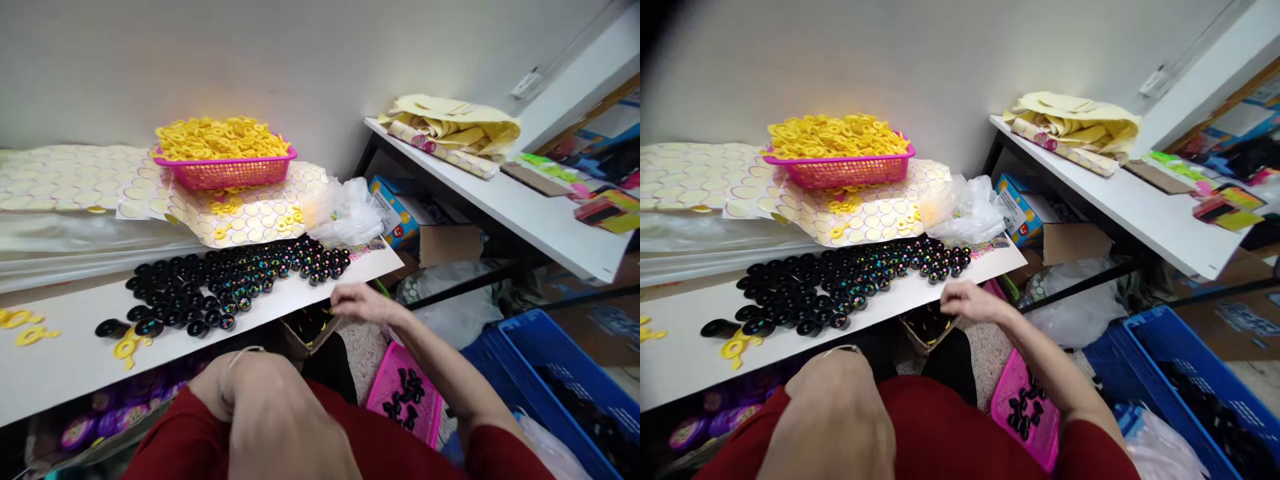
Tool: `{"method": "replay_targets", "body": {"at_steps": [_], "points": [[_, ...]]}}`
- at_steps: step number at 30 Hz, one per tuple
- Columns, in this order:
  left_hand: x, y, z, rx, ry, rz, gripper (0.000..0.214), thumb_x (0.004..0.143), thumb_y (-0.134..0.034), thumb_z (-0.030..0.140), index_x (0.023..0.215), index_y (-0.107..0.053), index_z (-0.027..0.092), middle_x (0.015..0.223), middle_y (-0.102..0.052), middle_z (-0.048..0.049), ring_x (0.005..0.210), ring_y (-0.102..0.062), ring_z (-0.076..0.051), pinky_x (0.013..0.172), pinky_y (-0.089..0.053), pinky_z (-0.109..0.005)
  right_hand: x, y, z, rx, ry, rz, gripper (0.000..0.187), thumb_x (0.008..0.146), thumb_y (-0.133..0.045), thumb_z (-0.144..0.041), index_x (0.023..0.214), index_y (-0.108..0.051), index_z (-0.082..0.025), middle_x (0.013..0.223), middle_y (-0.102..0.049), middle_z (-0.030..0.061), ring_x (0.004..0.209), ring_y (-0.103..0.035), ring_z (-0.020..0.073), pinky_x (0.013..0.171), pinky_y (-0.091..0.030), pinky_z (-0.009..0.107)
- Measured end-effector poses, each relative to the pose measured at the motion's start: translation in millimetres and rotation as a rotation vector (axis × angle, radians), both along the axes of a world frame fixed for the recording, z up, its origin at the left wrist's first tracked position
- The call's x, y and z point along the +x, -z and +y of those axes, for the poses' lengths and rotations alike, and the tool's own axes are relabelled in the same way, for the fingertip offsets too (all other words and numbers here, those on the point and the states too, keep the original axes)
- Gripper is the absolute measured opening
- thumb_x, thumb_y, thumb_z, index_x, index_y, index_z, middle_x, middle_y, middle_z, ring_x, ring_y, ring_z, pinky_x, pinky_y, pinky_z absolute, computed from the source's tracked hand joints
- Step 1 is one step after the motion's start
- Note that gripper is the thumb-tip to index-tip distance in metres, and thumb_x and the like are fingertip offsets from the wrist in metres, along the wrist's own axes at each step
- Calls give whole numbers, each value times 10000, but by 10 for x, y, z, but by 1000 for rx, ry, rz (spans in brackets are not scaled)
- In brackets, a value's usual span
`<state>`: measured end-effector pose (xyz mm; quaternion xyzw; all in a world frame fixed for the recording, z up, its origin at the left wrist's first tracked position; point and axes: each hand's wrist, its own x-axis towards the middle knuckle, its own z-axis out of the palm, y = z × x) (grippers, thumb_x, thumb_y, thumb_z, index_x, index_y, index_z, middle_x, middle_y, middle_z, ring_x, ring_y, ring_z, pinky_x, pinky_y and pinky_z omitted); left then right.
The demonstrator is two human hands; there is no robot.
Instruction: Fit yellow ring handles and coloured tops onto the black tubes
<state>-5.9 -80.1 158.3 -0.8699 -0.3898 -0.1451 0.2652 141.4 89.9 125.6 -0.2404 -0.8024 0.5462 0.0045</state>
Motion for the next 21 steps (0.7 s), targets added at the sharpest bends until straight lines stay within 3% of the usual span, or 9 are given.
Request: {"method": "replay_targets", "body": {"at_steps": [2, 3, 5, 7, 9, 10, 13, 17, 21], "points": [[-176, 50, 32, -152, 116, -177, 287, 822, -531, 516, 781, -741, 325, 828, -693, 8, 829, -673, -157, 543, -506, -215, -184, -64, 273, 158, 99, 36, 70, 710, -555, -218, 695, -583, -155, 638, -530, -16, 615, -472, 106, 594, -372, 227], [-255, 122, 79, -358, 209, -461, 266, 813, -577, 456, 766, -742, 252, 837, -703, -36, 802, -669, -166, 604, -518, -220, -259, -48, 406, 275, 180, 41, 56, 690, -531, -180, 659, -572, -159, 625, -532, -11, 606, -471, 112, 593, -370, 235], [-360, 373, 239, -480, 189, -653, 300, 892, -463, 351, 845, -719, 201, 836, -700, -57, 742, -653, -141, 640, -518, -226, -354, 67, 616, 561, 426, 51, 96, 674, -482, -139, 606, -543, -169, 622, -534, 6, 635, -473, 133, 636, -374, 263], [-384, 737, 455, -659, -140, -1129, 180, 831, -535, 254, 832, -693, 168, 772, -679, -50, 687, -628, -140, 631, -505, -240, -380, 248, 709, 703, 673, 61, 106, 679, -462, -145, 601, -525, -177, 643, -537, 19, 669, -480, 154, 670, -379, 288], [-346, 1113, 675, -646, -525, -1338, 105, 739, -604, 205, 791, -676, 148, 692, -635, -34, 610, -580, -142, 602, -478, -263, -359, 444, 674, 733, 865, 115, 103, 703, -457, -173, 618, -515, -182, 669, -537, 24, 696, -489, 165, 686, -386, 299], [-313, 1273, 773, -613, -638, -1351, 114, 707, -628, 198, 798, -672, 144, 715, -626, -36, 631, -572, -149, 633, -475, -277, -340, 539, 617, 723, 930, 156, 103, 717, -459, -191, 629, -512, -184, 681, -535, 23, 701, -490, 164, 687, -390, 299], [-188, 1560, 1000, -476, -740, -1260, 179, 686, -666, 257, 839, -660, 165, 825, -623, -50, 807, -575, -199, 738, -459, -310, -275, 791, 354, 636, 1015, 268, 101, 745, -483, -247, 674, -519, -184, 712, -525, 9, 663, -475, 140, 667, -402, 284], [-22, 1612, 1151, -414, -845, -1107, 270, 730, -662, 383, 903, -638, 178, 876, -621, -74, 900, -567, -239, 757, -429, -318, -221, 1002, -22, 488, 975, 333, 108, 760, -519, -280, 717, -535, -183, 722, -510, -9, 613, -452, 115, 626, -402, 261], [42, 1595, 1211, -467, -913, -1036, 298, 801, -592, 441, 951, -624, 185, 881, -629, -76, 845, -589, -221, 679, -395, -287, -262, 963, -194, 468, 870, 376, 111, 788, -522, -260, 705, -530, -186, 709, -500, -14, 608, -462, 112, 606, -402, 255]]}}
